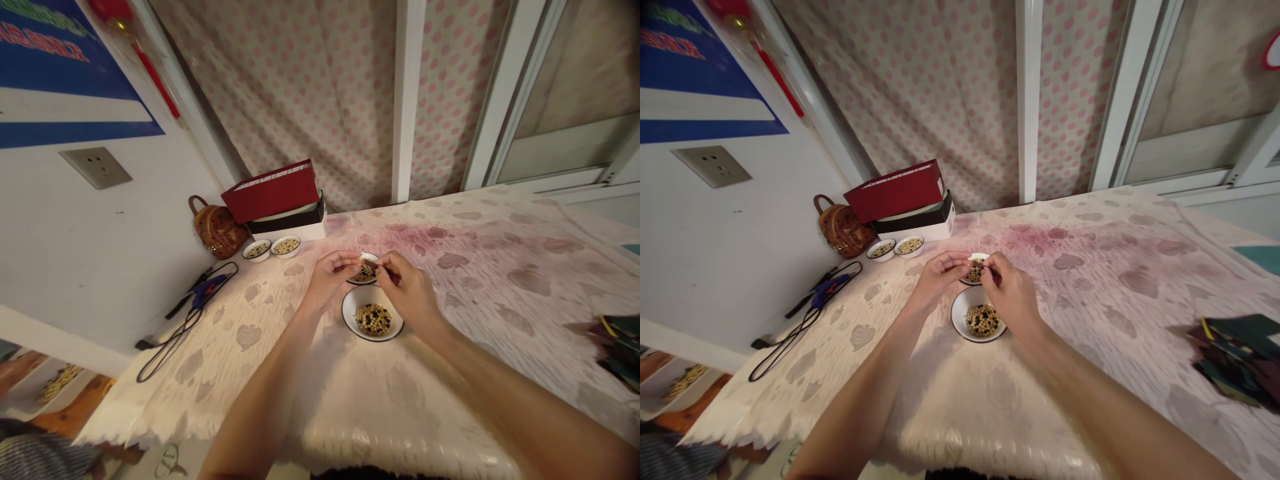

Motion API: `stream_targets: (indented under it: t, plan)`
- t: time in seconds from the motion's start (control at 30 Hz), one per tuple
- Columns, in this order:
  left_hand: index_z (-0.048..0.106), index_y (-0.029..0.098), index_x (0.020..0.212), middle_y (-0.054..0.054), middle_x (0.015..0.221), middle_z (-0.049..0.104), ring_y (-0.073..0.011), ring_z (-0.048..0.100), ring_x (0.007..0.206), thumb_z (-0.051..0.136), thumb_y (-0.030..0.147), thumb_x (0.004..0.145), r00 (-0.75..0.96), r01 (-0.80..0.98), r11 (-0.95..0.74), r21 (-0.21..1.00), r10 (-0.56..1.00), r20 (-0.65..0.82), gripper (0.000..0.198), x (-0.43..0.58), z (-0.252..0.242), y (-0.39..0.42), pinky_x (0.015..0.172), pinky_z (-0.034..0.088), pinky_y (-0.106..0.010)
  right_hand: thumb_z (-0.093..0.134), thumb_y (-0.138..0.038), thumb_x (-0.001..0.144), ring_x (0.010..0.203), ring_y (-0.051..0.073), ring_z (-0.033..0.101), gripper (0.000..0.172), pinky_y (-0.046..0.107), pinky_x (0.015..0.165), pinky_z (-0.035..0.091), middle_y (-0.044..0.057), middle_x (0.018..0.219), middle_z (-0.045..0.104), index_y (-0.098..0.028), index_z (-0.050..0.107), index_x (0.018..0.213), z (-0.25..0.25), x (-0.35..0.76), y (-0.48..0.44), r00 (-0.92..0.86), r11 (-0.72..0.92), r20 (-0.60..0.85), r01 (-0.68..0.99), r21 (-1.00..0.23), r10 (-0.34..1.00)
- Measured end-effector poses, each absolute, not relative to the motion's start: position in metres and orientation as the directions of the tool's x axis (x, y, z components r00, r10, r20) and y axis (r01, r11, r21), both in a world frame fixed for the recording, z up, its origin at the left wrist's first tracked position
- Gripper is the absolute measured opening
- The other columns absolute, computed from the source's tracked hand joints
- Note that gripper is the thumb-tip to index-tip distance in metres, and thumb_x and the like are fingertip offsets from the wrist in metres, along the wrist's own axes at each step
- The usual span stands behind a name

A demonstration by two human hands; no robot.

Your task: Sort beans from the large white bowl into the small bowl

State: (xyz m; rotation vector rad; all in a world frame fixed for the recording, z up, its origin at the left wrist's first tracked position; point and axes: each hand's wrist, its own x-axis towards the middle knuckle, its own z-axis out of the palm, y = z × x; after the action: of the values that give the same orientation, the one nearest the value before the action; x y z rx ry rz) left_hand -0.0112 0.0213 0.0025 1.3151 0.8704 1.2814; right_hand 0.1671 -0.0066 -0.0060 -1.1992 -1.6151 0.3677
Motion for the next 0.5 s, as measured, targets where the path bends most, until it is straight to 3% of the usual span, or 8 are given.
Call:
stream_targets:
  t: [0.27, 0.37, 0.5]
  plan:
    - [0.078, 0.015, 0.097, -0.008, 0.09, 0.076, -0.0173, 0.068, 0.084, 0.081, 0.023, 0.075, 0.466, 0.226, -0.212, 0.951, 0.88, 0.085, 0.023, -0.019, 0.015, 0.007, 0.08, 0.051, -0.029, 0.054, -0.031, 0.088, 0.058, 0.016, 0.055, 0.007, 0.029, 0.06, 0.039, -0.003, 0.066, 0.062, -0.025, 0.056, 0.085, -0.004, 0.173, 0.0, 0.166, 0.456, 0.572, 0.448, -0.769, 0.803]
    - [0.08, 0.018, 0.097, -0.008, 0.097, 0.078, -0.0196, 0.069, 0.088, 0.073, 0.021, 0.081, 0.414, 0.353, -0.296, 0.887, 0.9, 0.136, 0.018, -0.017, 0.012, 0.012, 0.082, 0.051, -0.031, 0.054, -0.031, 0.088, 0.059, 0.017, 0.053, 0.007, 0.03, 0.061, 0.039, -0.003, 0.066, 0.06, -0.025, 0.056, 0.085, -0.005, 0.175, 0.002, 0.188, 0.46, 0.577, 0.433, -0.775, 0.795]
    - [0.081, 0.018, 0.096, -0.01, 0.107, 0.08, -0.0248, 0.071, 0.099, 0.06, 0.015, 0.088, 0.202, 0.528, -0.29, 0.798, 0.956, 0.213, 0.023, -0.014, 0.006, 0.037, 0.091, 0.052, -0.036, 0.054, -0.029, 0.089, 0.062, 0.018, 0.055, 0.006, 0.031, 0.064, 0.04, -0.002, 0.068, 0.061, -0.025, 0.056, 0.085, -0.007, 0.175, 0.003, 0.179, 0.456, 0.565, 0.421, -0.784, 0.806]
